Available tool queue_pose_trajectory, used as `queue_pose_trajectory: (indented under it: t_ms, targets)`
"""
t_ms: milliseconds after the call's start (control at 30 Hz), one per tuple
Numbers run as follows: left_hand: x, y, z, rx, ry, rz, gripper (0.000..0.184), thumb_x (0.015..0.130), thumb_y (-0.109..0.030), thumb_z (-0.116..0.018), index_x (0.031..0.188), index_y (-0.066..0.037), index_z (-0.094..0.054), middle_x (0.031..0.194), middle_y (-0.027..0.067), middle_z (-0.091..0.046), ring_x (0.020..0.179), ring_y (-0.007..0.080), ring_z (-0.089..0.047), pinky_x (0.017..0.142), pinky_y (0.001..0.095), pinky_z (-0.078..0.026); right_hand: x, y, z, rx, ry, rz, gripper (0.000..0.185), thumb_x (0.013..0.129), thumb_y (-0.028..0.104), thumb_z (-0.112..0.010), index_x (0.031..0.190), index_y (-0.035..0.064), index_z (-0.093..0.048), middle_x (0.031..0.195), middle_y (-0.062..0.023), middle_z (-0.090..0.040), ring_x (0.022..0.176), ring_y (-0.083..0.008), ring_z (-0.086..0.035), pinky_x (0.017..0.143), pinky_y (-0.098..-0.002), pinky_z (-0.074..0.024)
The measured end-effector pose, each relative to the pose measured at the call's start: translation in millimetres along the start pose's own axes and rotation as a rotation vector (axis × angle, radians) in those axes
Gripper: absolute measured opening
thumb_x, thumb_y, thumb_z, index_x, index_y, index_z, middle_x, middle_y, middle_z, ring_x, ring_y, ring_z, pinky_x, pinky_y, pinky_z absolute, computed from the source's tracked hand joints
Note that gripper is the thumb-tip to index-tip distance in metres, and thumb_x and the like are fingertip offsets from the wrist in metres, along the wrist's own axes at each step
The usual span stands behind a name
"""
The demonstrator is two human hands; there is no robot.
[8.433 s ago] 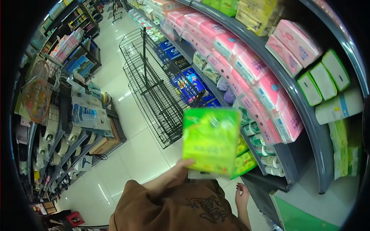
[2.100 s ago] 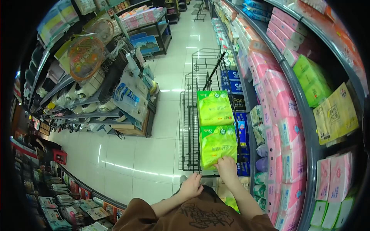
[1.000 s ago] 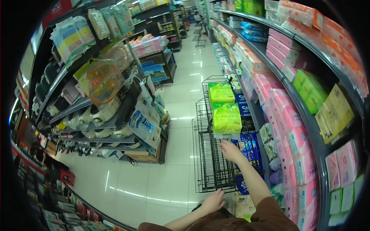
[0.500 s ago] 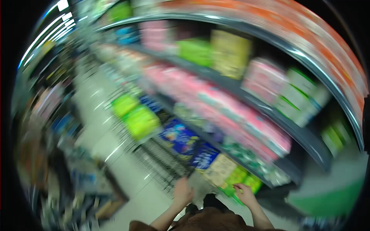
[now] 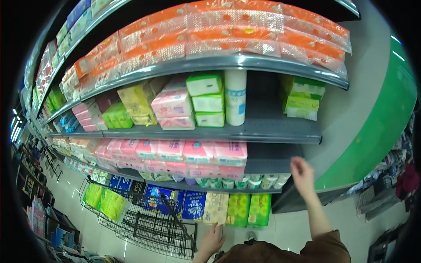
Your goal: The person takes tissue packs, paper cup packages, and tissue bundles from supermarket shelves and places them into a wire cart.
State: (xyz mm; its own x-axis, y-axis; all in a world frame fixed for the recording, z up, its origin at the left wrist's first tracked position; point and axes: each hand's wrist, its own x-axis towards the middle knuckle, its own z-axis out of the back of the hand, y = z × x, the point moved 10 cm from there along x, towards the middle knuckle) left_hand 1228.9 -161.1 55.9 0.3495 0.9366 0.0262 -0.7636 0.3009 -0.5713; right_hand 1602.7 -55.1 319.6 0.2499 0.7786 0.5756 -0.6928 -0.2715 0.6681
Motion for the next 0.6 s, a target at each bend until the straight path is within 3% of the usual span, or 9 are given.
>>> queue_pose_trajectory:
  t_ms: [67,100,167,233,267,433,600]
  targets:
    - [-0.4,-9.3,-17.6,0.025,0.014,0.021,0.056,0.090,-0.028,-0.065,0.139,-0.009,-0.046,0.144,0.0217,-0.047,0.114,0.0444,-0.060,0.090,0.0495,-0.054,58.8,-25.1,33.9,0.128,-0.098,0.003,0.020,0.094,0.006,-0.065,0.113,0.0008,-0.066,0.102,-0.0078,-0.071,0.091,-0.0153,-0.067,0.083,-0.0303,-0.0535]
    - [-0.2,-12.1,-23.7,0.040,0.027,0.039,0.056,0.090,-0.028,-0.066,0.139,-0.009,-0.046,0.144,0.0219,-0.047,0.113,0.0445,-0.060,0.089,0.0494,-0.054,90.9,-49.1,43.0,0.255,-0.070,-0.043,0.031,0.093,0.009,-0.066,0.122,-0.0005,-0.061,0.113,-0.0093,-0.068,0.095,-0.0147,-0.065,0.085,-0.0300,-0.0523]
    - [2.4,-22.4,-37.7,-0.013,0.021,0.056,0.057,0.089,-0.027,-0.068,0.139,-0.010,-0.046,0.143,0.0239,-0.047,0.114,0.0458,-0.060,0.090,0.0491,-0.054,154.6,-81.5,66.0,0.475,-0.167,-0.102,0.057,0.091,0.016,-0.070,0.140,-0.0011,-0.047,0.132,-0.0140,-0.059,0.108,-0.0193,-0.062,0.090,-0.0326,-0.0509]
    - [3.6,-34.3,-53.6,-0.078,0.002,0.069,0.057,0.089,-0.025,-0.068,0.139,-0.011,-0.047,0.144,0.0250,-0.046,0.113,0.0468,-0.060,0.091,0.0494,-0.054,215.6,-127.1,89.1,0.297,-0.307,-0.175,0.083,0.088,0.022,-0.075,0.152,0.0000,-0.028,0.146,-0.0197,-0.045,0.120,-0.0271,-0.056,0.093,-0.0361,-0.0492]
    - [2.4,-38.2,-63.3,-0.082,0.004,0.092,0.057,0.089,-0.025,-0.068,0.139,-0.011,-0.047,0.144,0.0250,-0.046,0.113,0.0468,-0.060,0.090,0.0494,-0.054,228.5,-114.4,92.7,0.220,-0.322,-0.204,0.095,0.086,0.026,-0.077,0.157,0.0024,-0.017,0.149,-0.0247,-0.040,0.124,-0.0337,-0.053,0.094,-0.0391,-0.0488]
    - [8.7,-50.1,-94.5,-0.069,-0.076,0.141,0.058,0.089,-0.027,-0.068,0.141,-0.011,-0.046,0.144,0.0240,-0.046,0.108,0.0464,-0.062,0.088,0.0502,-0.055,256.8,-154.5,67.6,0.635,-0.207,-0.237,0.066,0.094,0.017,-0.066,0.147,0.0050,-0.029,0.134,-0.0192,-0.051,0.109,-0.0227,-0.059,0.094,-0.0367,-0.0494]
    - [20.8,-55.1,-126.1,-0.059,0.022,0.113,0.057,0.090,-0.026,-0.067,0.141,-0.011,-0.047,0.144,0.0228,-0.047,0.107,0.0454,-0.063,0.086,0.0493,-0.055,252.5,-154.9,58.7,0.720,-0.049,-0.380,0.066,0.095,0.017,-0.065,0.148,0.0043,-0.028,0.126,-0.0184,-0.056,0.100,-0.0217,-0.062,0.089,-0.0356,-0.0511]
